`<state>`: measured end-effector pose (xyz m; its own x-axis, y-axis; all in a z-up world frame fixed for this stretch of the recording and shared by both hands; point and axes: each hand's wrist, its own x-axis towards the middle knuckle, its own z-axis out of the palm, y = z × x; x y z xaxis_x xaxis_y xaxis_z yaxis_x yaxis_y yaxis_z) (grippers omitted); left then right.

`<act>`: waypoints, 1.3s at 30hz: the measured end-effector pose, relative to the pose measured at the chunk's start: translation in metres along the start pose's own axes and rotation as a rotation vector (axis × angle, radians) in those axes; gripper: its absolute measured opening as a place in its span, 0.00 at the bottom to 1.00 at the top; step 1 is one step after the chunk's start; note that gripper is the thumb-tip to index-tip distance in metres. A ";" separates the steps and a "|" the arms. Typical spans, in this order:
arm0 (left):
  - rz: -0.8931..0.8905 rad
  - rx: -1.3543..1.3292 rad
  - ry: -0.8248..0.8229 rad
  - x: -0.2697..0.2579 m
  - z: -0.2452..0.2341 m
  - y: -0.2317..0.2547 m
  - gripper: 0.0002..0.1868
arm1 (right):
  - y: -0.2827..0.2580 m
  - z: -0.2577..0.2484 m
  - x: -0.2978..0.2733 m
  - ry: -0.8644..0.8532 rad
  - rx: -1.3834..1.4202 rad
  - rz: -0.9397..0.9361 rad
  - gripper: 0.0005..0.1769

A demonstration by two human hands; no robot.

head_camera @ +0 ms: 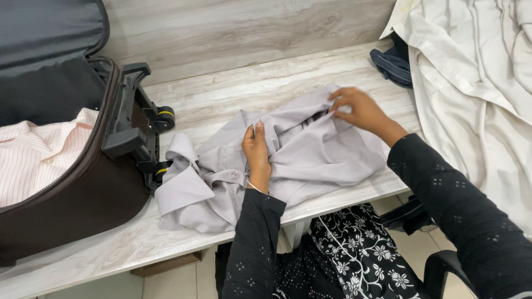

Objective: The person buttons a grey shirt, spreads it out on a surface, and folds it before placing it into an open suitcase. The person then picks up a white shirt, unbuttons the collar, and buttons it while it is flat on the surface.

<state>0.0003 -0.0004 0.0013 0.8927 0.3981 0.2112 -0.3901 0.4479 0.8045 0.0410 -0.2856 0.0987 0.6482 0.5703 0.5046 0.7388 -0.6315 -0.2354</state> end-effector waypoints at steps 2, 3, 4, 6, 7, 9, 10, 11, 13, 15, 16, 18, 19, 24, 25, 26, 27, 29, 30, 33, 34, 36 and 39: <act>0.048 -0.053 0.024 -0.001 -0.001 -0.001 0.14 | -0.014 -0.036 -0.001 0.335 0.055 -0.036 0.08; 0.050 -0.059 0.034 -0.001 -0.003 -0.001 0.14 | -0.024 -0.048 -0.008 0.360 -0.069 -0.084 0.07; 0.051 -0.068 0.045 0.000 -0.004 -0.002 0.14 | -0.035 -0.058 -0.023 0.382 -0.196 -0.131 0.06; 0.066 -0.060 0.051 0.002 -0.004 -0.006 0.14 | -0.056 -0.056 -0.052 0.272 -0.322 -0.228 0.06; 0.079 -0.043 0.047 0.003 -0.003 -0.008 0.14 | -0.064 -0.052 -0.067 0.143 -0.319 -0.279 0.08; 0.092 0.037 0.027 0.002 -0.005 -0.012 0.14 | -0.076 -0.037 -0.095 -0.482 -0.505 -0.181 0.04; 0.094 0.098 0.006 0.001 -0.003 -0.013 0.15 | -0.075 -0.040 -0.103 -0.413 -0.438 -0.160 0.06; 0.096 0.159 -0.015 0.000 -0.001 -0.011 0.15 | -0.074 -0.045 -0.110 -0.345 -0.371 -0.138 0.09; 0.218 0.236 -0.104 -0.005 0.008 -0.006 0.15 | -0.069 -0.054 -0.109 -0.161 -0.256 -0.087 0.10; 0.355 0.375 -0.170 -0.019 0.013 0.003 0.14 | -0.071 -0.053 -0.104 0.061 -0.136 -0.010 0.08; 0.439 0.471 -0.192 -0.025 0.015 0.010 0.14 | -0.074 -0.049 -0.097 0.050 -0.071 0.060 0.08; 0.504 0.660 -0.218 -0.034 0.021 0.023 0.14 | -0.084 -0.027 -0.077 0.022 0.063 0.203 0.08; 0.483 0.754 -0.223 -0.039 0.023 0.028 0.14 | -0.091 -0.012 -0.069 0.014 0.077 0.185 0.08; 0.498 0.881 -0.345 -0.057 0.030 0.052 0.13 | -0.117 0.052 -0.050 0.016 0.012 0.198 0.09; 0.512 0.839 -0.358 -0.059 0.032 0.055 0.14 | -0.118 0.060 -0.048 0.004 0.024 0.245 0.08; 0.525 0.792 -0.369 -0.060 0.033 0.056 0.15 | -0.117 0.064 -0.050 0.051 0.030 0.231 0.08; 0.518 0.823 -0.351 -0.058 0.033 0.058 0.13 | -0.116 0.067 -0.052 0.098 0.037 0.216 0.09; 0.486 0.883 -0.320 -0.059 0.033 0.055 0.12 | -0.114 0.070 -0.058 0.181 0.086 0.176 0.09; 0.516 0.877 -0.320 -0.059 0.032 0.054 0.11 | -0.113 0.070 -0.059 0.225 0.129 0.146 0.09; 0.584 0.867 -0.326 -0.061 0.031 0.056 0.10 | -0.116 0.068 -0.063 0.323 0.138 0.050 0.08; 0.590 0.868 -0.331 -0.062 0.032 0.058 0.11 | -0.117 0.066 -0.064 0.351 0.119 0.018 0.09; 0.584 0.872 -0.378 -0.066 0.034 0.063 0.10 | -0.119 0.065 -0.064 0.400 0.133 -0.024 0.09; 0.540 0.874 -0.495 -0.069 0.035 0.065 0.08 | -0.118 0.064 -0.063 0.446 0.128 -0.052 0.09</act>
<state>-0.0787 -0.0261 0.0586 0.7225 -0.0770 0.6871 -0.6328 -0.4740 0.6123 -0.0750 -0.2132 0.0415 0.4877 0.3004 0.8197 0.8033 -0.5220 -0.2867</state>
